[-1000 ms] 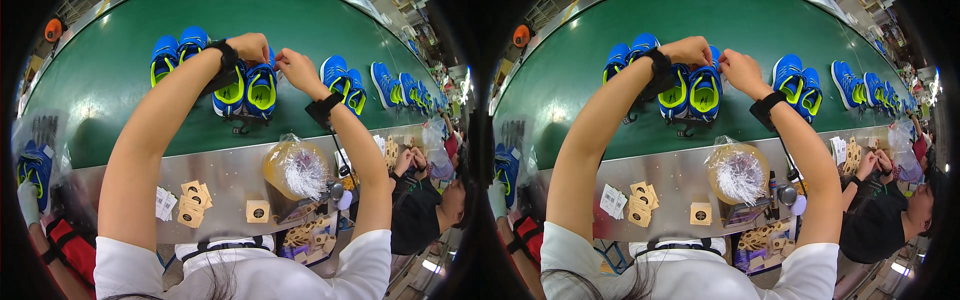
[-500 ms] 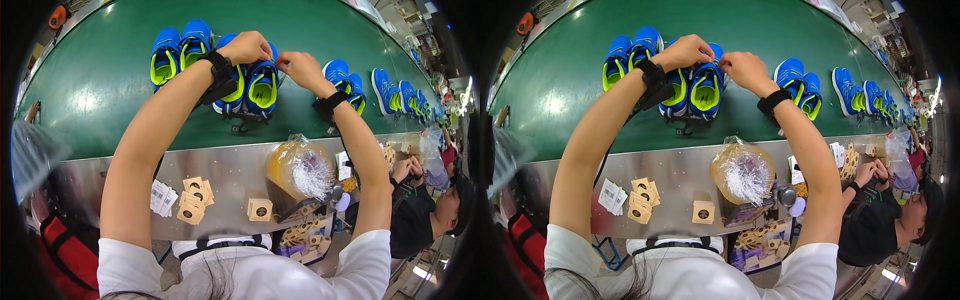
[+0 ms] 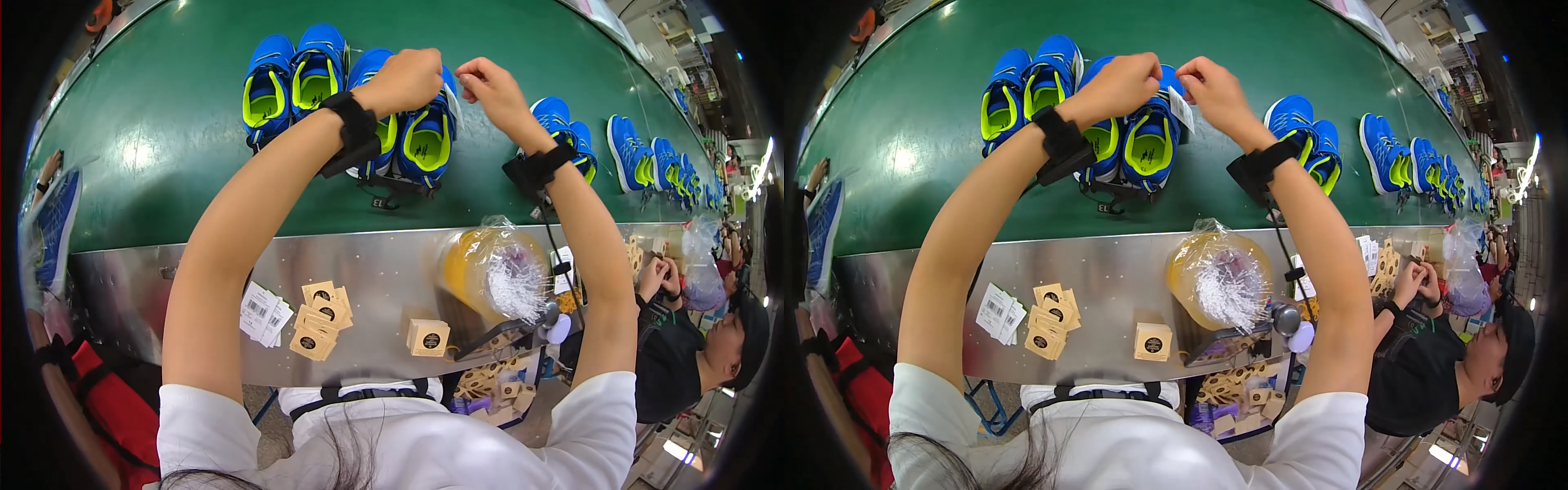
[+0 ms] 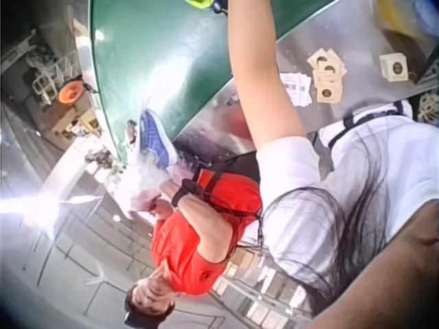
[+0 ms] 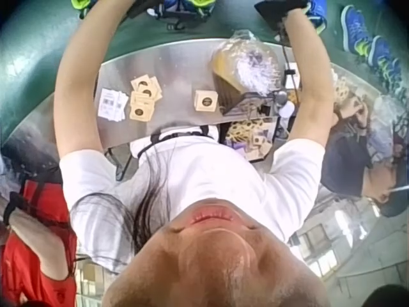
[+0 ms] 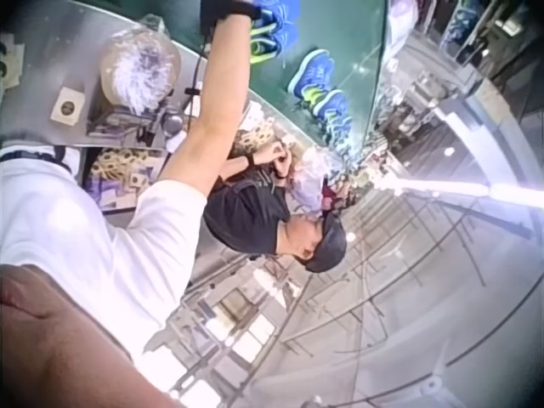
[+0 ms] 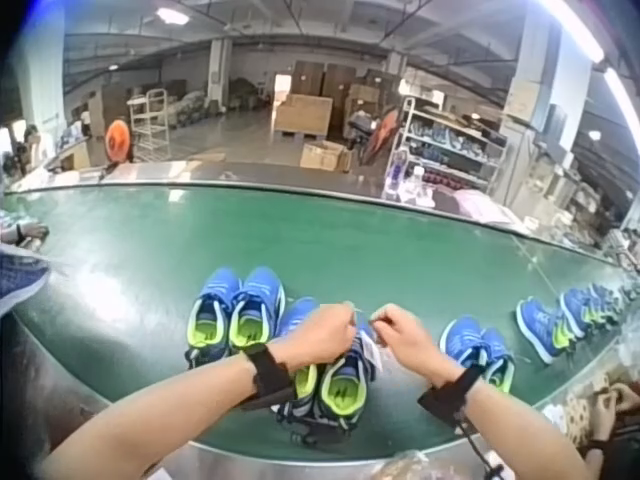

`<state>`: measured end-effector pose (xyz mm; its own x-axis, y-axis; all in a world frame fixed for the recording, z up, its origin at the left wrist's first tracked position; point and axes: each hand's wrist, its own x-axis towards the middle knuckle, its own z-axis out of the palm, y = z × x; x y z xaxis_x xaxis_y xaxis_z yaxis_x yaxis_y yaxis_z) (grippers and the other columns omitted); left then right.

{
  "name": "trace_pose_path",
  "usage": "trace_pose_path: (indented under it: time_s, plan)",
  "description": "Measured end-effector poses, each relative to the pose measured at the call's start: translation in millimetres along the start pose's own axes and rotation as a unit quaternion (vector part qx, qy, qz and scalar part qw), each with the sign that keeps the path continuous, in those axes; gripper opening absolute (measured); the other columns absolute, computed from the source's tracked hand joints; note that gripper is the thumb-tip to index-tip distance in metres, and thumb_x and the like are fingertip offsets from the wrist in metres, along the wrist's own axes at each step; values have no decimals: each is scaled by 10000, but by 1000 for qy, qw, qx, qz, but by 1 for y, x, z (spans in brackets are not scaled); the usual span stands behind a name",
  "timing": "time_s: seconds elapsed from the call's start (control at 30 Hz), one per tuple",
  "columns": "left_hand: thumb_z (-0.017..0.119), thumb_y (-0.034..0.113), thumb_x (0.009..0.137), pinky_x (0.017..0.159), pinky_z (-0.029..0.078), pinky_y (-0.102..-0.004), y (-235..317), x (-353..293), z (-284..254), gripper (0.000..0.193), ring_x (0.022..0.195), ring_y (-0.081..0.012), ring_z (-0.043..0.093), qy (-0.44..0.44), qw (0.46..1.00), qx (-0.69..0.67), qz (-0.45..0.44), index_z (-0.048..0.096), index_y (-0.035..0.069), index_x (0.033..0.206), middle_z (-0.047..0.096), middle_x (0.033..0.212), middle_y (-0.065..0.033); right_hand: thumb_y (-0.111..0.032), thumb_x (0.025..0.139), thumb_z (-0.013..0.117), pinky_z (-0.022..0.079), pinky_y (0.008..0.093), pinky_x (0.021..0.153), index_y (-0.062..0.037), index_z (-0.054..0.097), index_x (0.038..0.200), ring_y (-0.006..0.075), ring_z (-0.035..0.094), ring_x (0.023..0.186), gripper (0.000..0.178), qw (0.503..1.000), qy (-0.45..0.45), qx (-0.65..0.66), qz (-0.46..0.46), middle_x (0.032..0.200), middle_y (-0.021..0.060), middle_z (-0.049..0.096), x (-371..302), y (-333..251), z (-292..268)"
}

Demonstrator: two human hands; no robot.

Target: Apply adhesive stickers and tags to shoe components and insert items into the finished shoes on a manufacturing line.

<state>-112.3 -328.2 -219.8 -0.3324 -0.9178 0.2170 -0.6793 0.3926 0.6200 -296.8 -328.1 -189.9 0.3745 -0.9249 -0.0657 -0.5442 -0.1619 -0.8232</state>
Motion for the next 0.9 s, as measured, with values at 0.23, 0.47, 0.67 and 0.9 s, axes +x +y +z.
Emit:
trace_pose_path:
  time_s: [0.23,0.47,0.67,0.9]
  plan:
    - [582,133,908,758,553,-252,2,-27,-28,248,811,-156,654,-66,801,-567,-180,620,-61,1057,656,893,-111,-72,901,588,504,288,897,106,533,1152,206,627,980,313,913,-50,400,68,1089,153,607,-13,-18,-5]
    - [599,112,895,767,547,-242,6,-32,-25,264,807,-138,659,-21,822,-545,-166,609,-29,1118,665,935,-117,-23,867,612,501,290,909,81,557,1150,201,624,992,306,955,-36,293,43,1083,162,618,-8,-17,-1]
    - [656,80,842,754,540,-236,1,-34,-26,422,821,-148,654,-17,837,-529,-142,505,-37,1219,666,938,-124,-65,857,643,513,282,888,51,579,1123,184,636,966,297,973,3,223,58,1065,154,643,-6,-25,6]
    - [699,99,815,737,534,-240,-4,-36,-30,502,803,-144,647,-20,847,-511,-147,458,-62,1225,665,928,-126,-115,872,642,534,278,854,48,556,1159,179,644,959,341,966,-54,249,43,1057,145,653,-2,-31,11]
